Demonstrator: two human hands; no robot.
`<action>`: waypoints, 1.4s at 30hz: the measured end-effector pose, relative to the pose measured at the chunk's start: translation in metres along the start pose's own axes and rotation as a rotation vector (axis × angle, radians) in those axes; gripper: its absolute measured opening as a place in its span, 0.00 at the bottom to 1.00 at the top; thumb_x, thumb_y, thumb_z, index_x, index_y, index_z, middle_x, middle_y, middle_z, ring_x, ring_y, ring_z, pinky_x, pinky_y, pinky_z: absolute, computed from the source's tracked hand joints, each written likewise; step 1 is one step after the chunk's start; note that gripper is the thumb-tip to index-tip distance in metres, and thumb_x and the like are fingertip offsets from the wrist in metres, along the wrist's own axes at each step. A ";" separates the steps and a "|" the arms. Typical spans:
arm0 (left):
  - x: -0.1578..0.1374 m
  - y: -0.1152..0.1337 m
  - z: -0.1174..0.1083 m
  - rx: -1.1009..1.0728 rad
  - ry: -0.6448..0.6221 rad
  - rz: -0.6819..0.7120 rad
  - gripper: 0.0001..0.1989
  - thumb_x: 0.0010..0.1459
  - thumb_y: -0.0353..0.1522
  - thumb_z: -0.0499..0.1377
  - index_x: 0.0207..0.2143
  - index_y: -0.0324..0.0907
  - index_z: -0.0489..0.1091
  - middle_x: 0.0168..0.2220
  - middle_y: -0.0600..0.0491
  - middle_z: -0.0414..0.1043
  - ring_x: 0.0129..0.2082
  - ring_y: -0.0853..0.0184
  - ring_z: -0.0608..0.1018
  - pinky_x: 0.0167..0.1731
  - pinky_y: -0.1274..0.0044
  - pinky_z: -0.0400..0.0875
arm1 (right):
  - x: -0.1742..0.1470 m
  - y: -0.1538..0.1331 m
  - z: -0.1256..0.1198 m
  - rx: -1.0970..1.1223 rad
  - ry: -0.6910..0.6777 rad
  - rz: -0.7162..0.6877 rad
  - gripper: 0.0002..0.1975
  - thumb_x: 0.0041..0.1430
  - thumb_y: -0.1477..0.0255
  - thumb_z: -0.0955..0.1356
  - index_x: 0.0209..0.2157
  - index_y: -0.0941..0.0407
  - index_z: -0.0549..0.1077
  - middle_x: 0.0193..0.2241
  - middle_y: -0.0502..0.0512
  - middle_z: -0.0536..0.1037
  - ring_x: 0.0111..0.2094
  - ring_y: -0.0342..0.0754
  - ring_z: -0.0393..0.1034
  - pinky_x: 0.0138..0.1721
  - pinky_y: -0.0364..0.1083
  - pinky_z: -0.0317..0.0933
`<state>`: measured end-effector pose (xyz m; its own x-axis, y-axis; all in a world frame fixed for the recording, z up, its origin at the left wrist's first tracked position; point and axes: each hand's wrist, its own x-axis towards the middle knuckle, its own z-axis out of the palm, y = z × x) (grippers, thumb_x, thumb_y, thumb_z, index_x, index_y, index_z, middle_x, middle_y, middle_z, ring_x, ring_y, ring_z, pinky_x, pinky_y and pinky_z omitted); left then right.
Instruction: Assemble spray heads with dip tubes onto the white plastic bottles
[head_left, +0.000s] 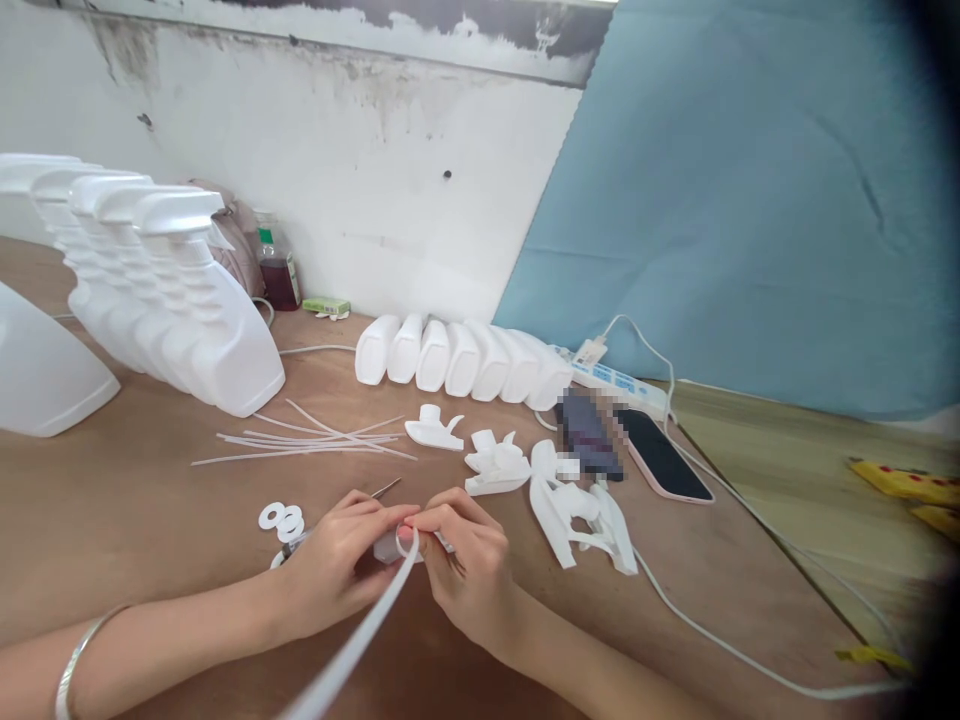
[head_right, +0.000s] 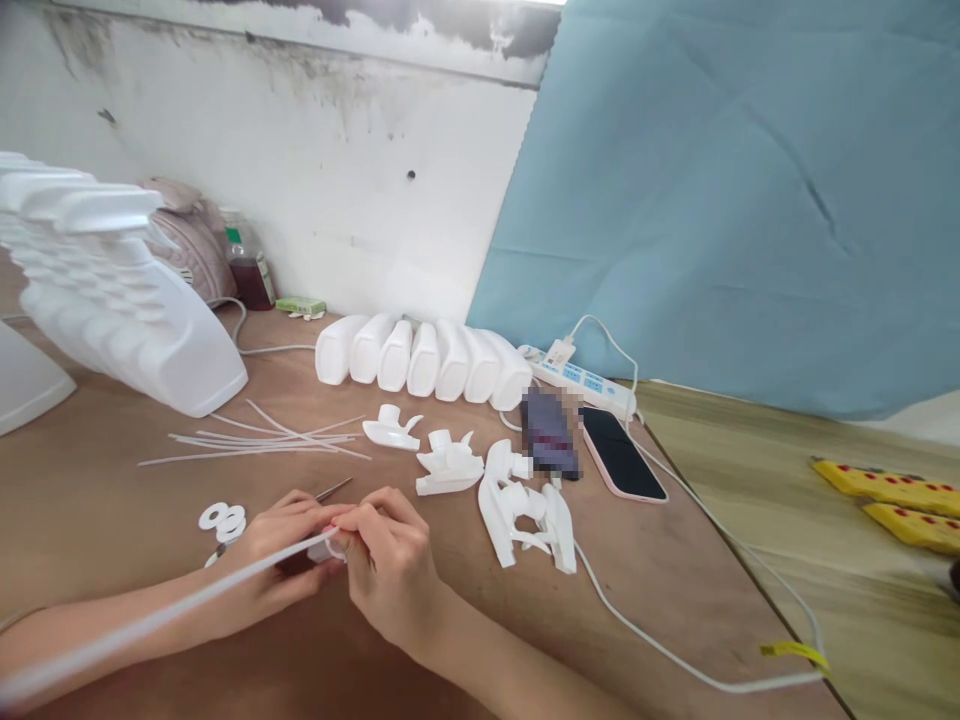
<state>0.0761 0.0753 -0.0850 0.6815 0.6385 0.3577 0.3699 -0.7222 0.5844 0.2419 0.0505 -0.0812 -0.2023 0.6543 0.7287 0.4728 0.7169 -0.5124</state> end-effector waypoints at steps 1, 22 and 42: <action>0.000 0.001 -0.001 0.002 -0.015 -0.016 0.15 0.54 0.27 0.53 0.46 0.43 0.63 0.33 0.53 0.72 0.30 0.67 0.72 0.36 0.74 0.64 | 0.000 0.001 0.000 0.000 0.004 -0.005 0.07 0.58 0.80 0.62 0.28 0.57 0.67 0.22 0.52 0.72 0.27 0.44 0.62 0.29 0.43 0.62; 0.034 0.024 -0.054 -0.088 -0.140 0.070 0.12 0.58 0.33 0.50 0.43 0.42 0.66 0.43 0.49 0.70 0.43 0.65 0.71 0.45 0.74 0.64 | -0.032 0.006 -0.038 -0.474 -0.008 -0.469 0.14 0.55 0.82 0.61 0.43 0.57 0.66 0.43 0.61 0.70 0.47 0.52 0.63 0.45 0.55 0.62; 0.093 -0.098 -0.067 0.467 0.458 -0.339 0.37 0.45 0.33 0.60 0.57 0.38 0.49 0.54 0.41 0.60 0.52 0.53 0.66 0.49 0.65 0.63 | -0.035 0.005 -0.048 -0.393 0.039 -0.515 0.13 0.54 0.83 0.62 0.41 0.57 0.65 0.42 0.62 0.71 0.44 0.51 0.65 0.43 0.54 0.62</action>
<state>0.0610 0.2230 -0.0599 0.1873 0.8201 0.5407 0.8133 -0.4381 0.3828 0.2924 0.0194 -0.0872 -0.4594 0.2358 0.8564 0.6034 0.7904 0.1061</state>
